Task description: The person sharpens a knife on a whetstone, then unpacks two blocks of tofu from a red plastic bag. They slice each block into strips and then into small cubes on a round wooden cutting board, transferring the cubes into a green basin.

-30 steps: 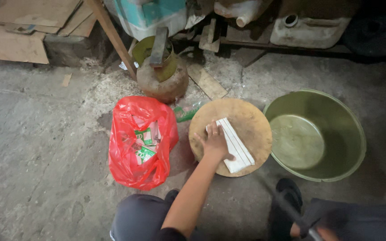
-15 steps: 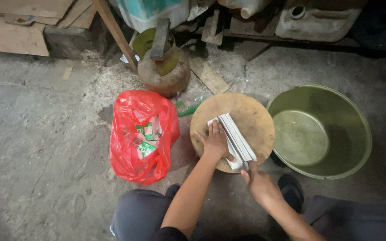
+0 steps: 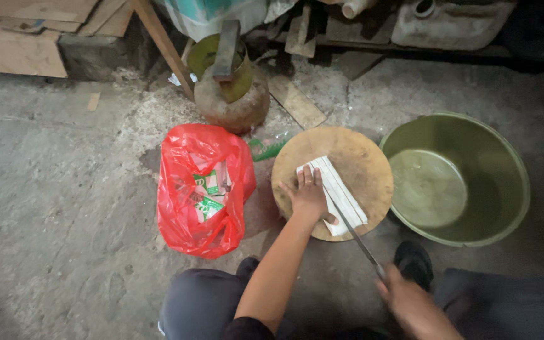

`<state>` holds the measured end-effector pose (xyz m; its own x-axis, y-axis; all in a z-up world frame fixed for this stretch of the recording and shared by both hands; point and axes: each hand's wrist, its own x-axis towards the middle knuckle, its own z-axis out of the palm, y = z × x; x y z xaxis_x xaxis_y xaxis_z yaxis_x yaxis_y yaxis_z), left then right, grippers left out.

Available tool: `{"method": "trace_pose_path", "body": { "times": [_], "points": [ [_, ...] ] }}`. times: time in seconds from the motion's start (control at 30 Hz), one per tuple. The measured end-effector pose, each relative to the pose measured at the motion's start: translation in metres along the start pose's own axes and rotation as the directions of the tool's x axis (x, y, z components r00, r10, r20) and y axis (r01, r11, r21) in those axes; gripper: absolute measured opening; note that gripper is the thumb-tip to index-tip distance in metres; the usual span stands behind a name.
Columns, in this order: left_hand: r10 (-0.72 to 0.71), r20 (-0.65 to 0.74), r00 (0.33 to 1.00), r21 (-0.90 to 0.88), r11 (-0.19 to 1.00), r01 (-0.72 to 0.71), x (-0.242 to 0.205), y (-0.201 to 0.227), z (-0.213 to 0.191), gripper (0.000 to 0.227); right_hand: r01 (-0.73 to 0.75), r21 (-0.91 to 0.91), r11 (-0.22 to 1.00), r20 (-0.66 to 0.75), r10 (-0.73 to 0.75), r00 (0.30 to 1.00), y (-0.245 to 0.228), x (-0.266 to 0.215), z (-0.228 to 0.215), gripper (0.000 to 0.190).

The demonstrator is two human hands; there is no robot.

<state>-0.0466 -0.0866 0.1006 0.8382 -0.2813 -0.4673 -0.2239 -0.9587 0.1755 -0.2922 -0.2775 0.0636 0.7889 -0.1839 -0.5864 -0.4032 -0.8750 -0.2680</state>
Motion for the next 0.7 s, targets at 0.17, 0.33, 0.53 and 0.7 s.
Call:
{"method": "trace_pose_path", "body": {
  "times": [0.17,0.33,0.53,0.7],
  "points": [
    [0.025,-0.018,1.0,0.014,1.0,-0.024,0.006,-0.004,0.006,0.164,-0.194,0.105,0.975,0.11,0.183,0.977,0.054,-0.066,-0.011,0.044],
    [0.064,-0.046,0.997,-0.041,0.997,-0.066,0.001,-0.025,0.018,0.171,-0.232,0.208,0.95,0.063,0.224,0.973,-0.009,-0.076,-0.075,0.048],
    [0.131,-0.187,0.974,-0.162,0.973,-0.162,-0.002,-0.036,0.028,0.174,0.027,0.207,0.978,-0.114,-0.004,0.994,-0.098,-0.007,-0.077,0.046],
    [0.091,-0.128,0.988,-0.11,0.988,-0.105,0.0,-0.035,0.024,0.174,0.105,0.173,0.979,-0.151,-0.079,0.985,-0.113,0.016,-0.057,0.042]
  ]
}}
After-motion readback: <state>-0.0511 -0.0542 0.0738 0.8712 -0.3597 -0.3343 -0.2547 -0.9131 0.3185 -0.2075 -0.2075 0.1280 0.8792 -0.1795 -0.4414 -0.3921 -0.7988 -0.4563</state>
